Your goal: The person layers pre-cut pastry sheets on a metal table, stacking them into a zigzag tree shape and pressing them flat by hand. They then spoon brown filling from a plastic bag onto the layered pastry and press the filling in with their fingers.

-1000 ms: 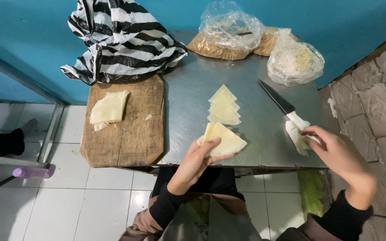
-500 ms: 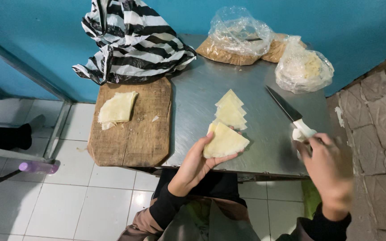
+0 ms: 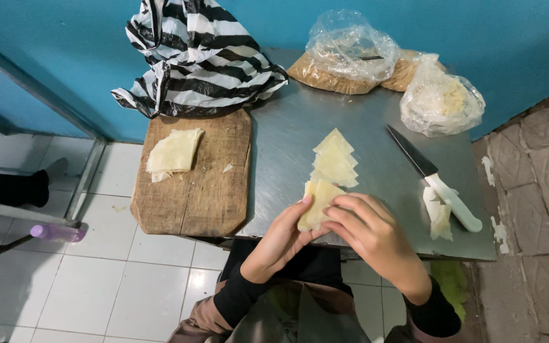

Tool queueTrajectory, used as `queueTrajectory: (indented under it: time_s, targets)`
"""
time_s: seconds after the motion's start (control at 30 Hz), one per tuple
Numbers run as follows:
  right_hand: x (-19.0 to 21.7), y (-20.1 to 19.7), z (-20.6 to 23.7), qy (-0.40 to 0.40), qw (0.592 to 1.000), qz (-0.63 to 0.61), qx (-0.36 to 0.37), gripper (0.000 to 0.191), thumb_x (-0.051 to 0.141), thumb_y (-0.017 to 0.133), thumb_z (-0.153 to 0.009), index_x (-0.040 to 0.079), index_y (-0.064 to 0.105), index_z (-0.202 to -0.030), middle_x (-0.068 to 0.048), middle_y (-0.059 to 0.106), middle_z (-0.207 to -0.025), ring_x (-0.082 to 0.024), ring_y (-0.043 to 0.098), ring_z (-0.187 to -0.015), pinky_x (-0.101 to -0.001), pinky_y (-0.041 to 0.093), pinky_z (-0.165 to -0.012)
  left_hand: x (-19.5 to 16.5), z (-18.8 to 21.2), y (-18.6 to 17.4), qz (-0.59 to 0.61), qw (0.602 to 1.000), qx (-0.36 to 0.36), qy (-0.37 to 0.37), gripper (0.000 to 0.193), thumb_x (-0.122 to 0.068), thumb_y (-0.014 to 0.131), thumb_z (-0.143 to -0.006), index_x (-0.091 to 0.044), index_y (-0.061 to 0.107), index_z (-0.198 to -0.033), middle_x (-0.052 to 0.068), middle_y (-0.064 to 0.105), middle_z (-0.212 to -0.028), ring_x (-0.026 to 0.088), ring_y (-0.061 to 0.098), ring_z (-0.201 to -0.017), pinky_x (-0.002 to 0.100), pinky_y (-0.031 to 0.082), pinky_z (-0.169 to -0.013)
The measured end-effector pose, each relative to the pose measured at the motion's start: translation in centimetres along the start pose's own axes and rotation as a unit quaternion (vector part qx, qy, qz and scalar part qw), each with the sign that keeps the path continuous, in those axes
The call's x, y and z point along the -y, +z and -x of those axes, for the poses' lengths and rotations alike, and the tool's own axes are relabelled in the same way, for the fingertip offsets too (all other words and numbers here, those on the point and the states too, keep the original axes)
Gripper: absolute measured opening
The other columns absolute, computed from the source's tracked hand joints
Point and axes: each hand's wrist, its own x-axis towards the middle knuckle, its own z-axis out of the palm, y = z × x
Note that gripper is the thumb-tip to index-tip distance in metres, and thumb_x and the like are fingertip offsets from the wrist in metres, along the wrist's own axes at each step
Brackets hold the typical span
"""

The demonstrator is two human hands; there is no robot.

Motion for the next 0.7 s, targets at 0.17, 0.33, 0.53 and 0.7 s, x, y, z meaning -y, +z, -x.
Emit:
queueTrajectory:
  time_s: [0.17, 0.33, 0.53, 0.7]
  targets:
    - [-0.4, 0.4, 0.7, 0.002, 1.0, -0.012, -0.008, 0.025, 0.0, 0.077, -0.083, 0.0, 0.068, -0.106, -0.01, 0.068, -0.107, -0.028, 0.07, -0.103, -0.0377, 0.057, -0.084, -0.2, 0.0, -0.2, -0.002, 1.0, -0.008, 0.003, 0.046, -0.029, 0.046, -0.109, 0.004, 0.052, -0.14, 0.013, 0.062, -0.134, 0.019, 0.064, -0.12, 0.037, 0.053, -0.106]
    - [-0.9, 0.8, 1.2, 0.028, 0.999, -0.032, -0.004, 0.026, -0.003, 0.076, -0.082, -0.001, 0.068, -0.106, -0.011, 0.069, -0.106, -0.029, 0.071, -0.1, -0.0374, 0.058, -0.081, -0.1, 0.1, -0.2, -0.027, 0.999, 0.018, 0.021, 0.04, -0.018, 0.054, -0.104, 0.004, 0.052, -0.137, 0.013, 0.063, -0.134, 0.019, 0.066, -0.12, 0.037, 0.054, -0.109]
    - [-2.3, 1.2, 0.9, 0.019, 0.998, -0.059, 0.021, 0.023, -0.004, 0.075, -0.08, 0.001, 0.067, -0.1, -0.009, 0.067, -0.096, -0.027, 0.068, -0.087, -0.036, 0.055, -0.072, 0.6, 0.1, -0.7, -0.238, 0.967, 0.037, 0.079, 0.035, -0.002, 0.068, -0.099, 0.008, 0.059, -0.132, 0.011, 0.067, -0.121, 0.014, 0.064, -0.109, 0.034, 0.051, -0.099]
    - [-3.1, 1.4, 0.1, 0.068, 0.987, -0.131, 0.069, 0.018, 0.003, 0.076, -0.086, 0.004, 0.068, -0.101, -0.008, 0.063, -0.085, -0.023, 0.065, -0.078, -0.0345, 0.051, -0.067, 1.2, -0.4, -1.4, -0.198, 0.978, 0.037, 0.059, 0.032, -0.01, 0.06, -0.101, 0.005, 0.06, -0.129, 0.004, 0.069, -0.119, 0.01, 0.067, -0.106, 0.031, 0.06, -0.096]
